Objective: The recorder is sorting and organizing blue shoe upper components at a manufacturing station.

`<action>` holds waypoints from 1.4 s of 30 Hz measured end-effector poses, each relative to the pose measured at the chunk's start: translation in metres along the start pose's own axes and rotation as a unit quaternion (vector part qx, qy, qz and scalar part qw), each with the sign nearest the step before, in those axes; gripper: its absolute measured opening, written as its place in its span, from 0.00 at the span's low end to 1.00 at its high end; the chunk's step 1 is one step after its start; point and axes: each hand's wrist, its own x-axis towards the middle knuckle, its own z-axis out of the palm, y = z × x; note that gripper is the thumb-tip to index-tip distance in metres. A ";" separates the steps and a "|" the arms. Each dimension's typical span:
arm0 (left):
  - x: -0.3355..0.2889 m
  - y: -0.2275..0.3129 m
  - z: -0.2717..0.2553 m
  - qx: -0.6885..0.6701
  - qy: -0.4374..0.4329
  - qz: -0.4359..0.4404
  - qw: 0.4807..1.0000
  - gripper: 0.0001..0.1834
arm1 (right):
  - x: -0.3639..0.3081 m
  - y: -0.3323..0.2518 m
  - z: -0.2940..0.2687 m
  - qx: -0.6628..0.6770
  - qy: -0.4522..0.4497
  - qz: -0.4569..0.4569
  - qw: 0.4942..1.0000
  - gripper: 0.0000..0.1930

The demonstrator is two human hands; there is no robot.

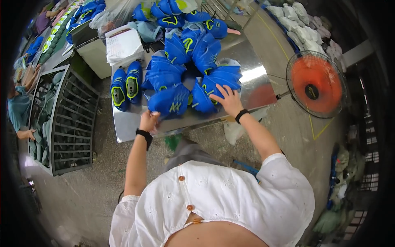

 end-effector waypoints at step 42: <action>0.269 0.304 0.150 0.532 -0.175 0.290 0.776 0.23 | 0.217 0.241 0.088 0.289 -0.087 -0.026 0.953 0.19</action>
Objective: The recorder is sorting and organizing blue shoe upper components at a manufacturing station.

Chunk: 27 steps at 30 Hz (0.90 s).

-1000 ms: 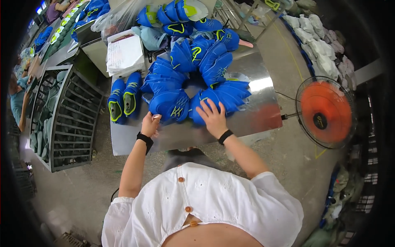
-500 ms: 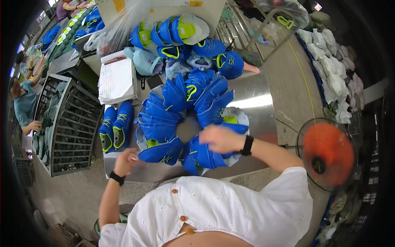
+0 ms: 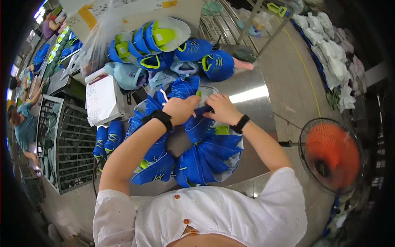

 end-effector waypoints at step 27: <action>-0.049 -0.026 0.029 0.166 0.058 -0.037 0.984 0.19 | -0.059 -0.046 -0.013 -0.120 -0.077 0.001 0.990 0.09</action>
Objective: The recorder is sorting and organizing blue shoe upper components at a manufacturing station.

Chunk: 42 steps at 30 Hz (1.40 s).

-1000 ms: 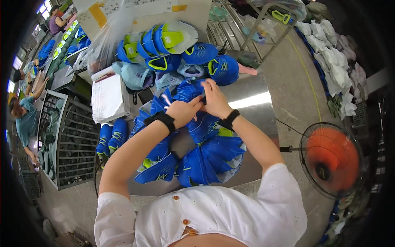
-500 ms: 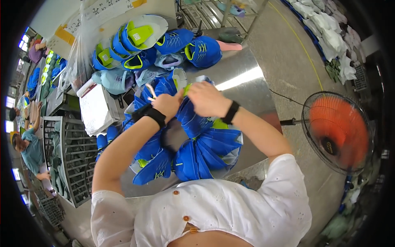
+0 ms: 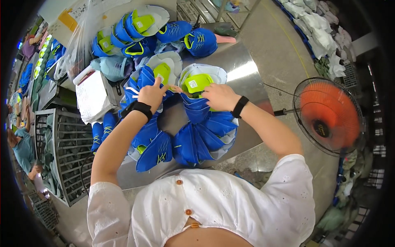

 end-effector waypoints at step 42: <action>-0.049 -0.020 0.034 -0.181 0.129 -0.027 0.975 0.06 | 0.191 -0.096 -0.023 0.020 -0.374 0.213 0.903 0.22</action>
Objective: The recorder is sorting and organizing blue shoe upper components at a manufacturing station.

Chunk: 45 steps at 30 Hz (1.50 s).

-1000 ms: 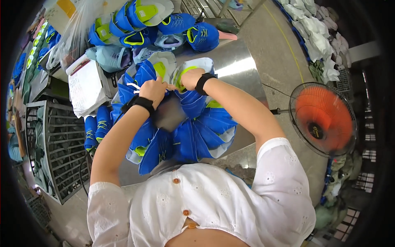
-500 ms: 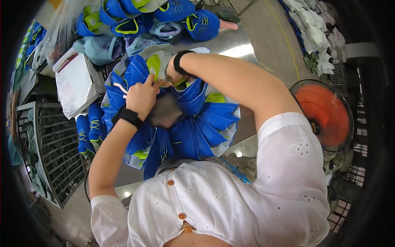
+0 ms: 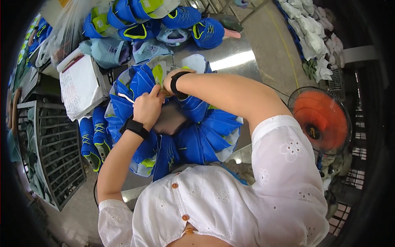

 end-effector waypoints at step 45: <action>0.025 0.005 0.011 -0.022 0.015 -0.155 0.987 0.08 | 0.019 0.041 0.052 0.001 0.124 -0.145 0.982 0.11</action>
